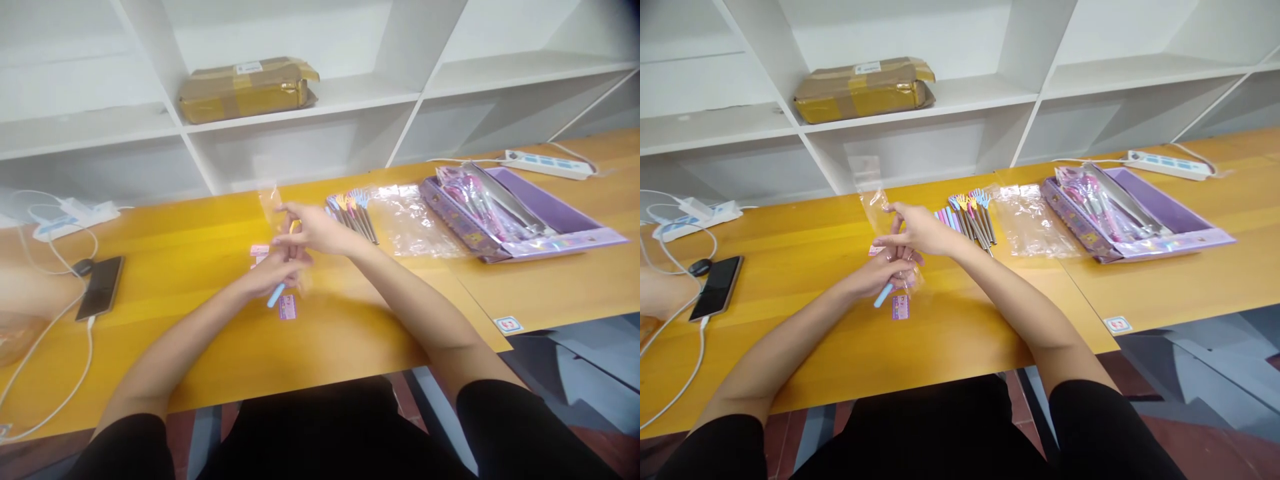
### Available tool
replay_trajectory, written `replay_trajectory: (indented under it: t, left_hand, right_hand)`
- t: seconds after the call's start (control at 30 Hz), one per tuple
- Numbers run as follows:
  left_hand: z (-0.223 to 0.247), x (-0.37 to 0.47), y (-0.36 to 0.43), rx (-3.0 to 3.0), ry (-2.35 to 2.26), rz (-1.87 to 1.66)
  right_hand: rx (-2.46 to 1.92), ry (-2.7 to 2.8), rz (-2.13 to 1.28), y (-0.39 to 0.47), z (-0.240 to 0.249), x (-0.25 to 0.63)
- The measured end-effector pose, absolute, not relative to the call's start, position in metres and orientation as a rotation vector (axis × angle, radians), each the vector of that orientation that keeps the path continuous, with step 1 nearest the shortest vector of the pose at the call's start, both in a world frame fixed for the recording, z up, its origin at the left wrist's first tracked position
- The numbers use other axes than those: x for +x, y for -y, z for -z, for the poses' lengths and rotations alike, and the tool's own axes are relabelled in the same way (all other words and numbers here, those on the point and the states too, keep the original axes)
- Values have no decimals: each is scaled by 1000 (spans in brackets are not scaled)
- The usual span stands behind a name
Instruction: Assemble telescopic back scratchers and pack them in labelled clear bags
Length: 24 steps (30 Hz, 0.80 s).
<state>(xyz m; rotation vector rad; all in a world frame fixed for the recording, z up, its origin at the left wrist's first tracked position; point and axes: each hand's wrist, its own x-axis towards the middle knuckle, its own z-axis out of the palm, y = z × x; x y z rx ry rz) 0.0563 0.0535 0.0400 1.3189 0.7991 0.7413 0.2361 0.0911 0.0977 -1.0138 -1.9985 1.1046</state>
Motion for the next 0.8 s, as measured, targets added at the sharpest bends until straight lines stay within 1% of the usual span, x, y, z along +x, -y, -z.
replay_trajectory:
  t: [0.07,0.13,0.3,0.37,0.43,0.57,0.6,0.67,0.8]
  left_hand:
    - [-38,59,-56,1230,-851,-787]
    - [-40,59,-59,1167,-892,-836]
    - [-50,51,-62,1176,-945,-954]
    - [-54,49,-62,1173,-967,-986]
    - [-56,48,-63,1161,-970,-1024]
    - [-53,48,-64,1201,-929,-1130]
    - [-51,48,-65,1231,-927,-1140]
    - [-45,48,-65,1313,-931,-1142]
    - [-38,49,-66,1512,-925,-1211]
  right_hand:
    - [-992,1975,-1107,-92,-99,238]
    - [-1008,1938,-1024,-93,-102,241]
    - [-1083,1917,-480,-105,-100,251]
    - [-1120,1868,-401,-111,-98,254]
    - [-1159,1821,-545,-114,-97,255]
    - [-1067,1820,-1267,-112,-91,244]
    - [-1010,1803,-1388,-111,-89,238]
    - [-933,1733,-1482,-109,-82,225]
    - [-982,1604,-1442,-111,-68,211]
